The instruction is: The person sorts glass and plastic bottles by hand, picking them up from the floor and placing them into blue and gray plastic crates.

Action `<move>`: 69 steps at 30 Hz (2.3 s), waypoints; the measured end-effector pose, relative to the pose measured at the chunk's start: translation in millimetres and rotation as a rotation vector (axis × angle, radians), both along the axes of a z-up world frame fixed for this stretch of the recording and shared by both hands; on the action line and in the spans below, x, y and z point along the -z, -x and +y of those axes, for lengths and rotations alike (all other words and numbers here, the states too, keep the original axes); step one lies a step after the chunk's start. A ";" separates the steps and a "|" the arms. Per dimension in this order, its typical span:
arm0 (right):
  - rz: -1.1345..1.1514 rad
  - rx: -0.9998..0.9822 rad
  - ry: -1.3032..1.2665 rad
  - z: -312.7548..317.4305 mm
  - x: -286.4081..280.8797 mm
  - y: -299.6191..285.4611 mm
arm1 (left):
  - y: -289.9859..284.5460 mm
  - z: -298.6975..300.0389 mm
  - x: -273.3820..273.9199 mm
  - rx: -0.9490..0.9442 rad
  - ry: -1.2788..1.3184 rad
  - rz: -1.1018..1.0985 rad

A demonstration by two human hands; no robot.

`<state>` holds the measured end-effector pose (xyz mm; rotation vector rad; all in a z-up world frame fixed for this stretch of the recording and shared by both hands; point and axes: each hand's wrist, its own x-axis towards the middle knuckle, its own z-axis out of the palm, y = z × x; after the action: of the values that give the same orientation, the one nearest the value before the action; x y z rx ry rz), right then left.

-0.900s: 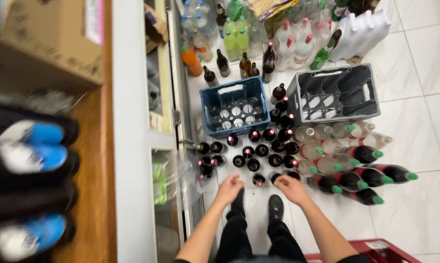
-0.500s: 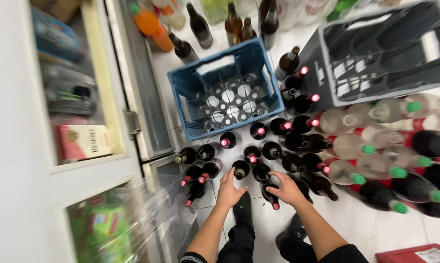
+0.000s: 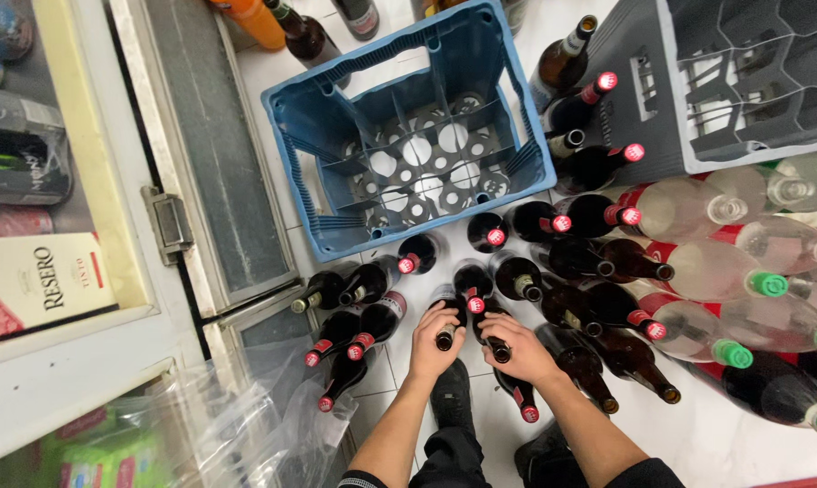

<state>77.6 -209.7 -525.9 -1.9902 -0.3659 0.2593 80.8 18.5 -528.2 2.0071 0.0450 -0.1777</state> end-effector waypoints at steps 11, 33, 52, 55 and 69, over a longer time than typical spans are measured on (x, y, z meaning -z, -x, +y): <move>0.045 0.070 -0.121 9.8 -60.0 2.0 | 10.4 -9.0 -40.8 -0.076 0.021 -0.047; -0.131 0.054 -0.106 -26.3 -621.8 -69.9 | -35.7 -55.9 -613.8 -0.298 -0.093 -0.395; -0.122 0.051 -0.230 82.1 -585.9 -221.9 | -158.6 32.1 -613.8 -0.453 -0.038 -0.343; -0.134 0.051 -0.224 112.5 -515.1 -259.5 | -193.3 62.3 -553.9 -0.465 -0.019 -0.227; 0.040 0.075 -0.152 190.6 -241.6 -323.5 | -265.3 139.0 -260.8 -0.493 0.064 0.013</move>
<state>401.1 -19.1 -284.3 -1.8423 -0.2770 0.2173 346.2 157.5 -267.4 1.8705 0.5302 0.1223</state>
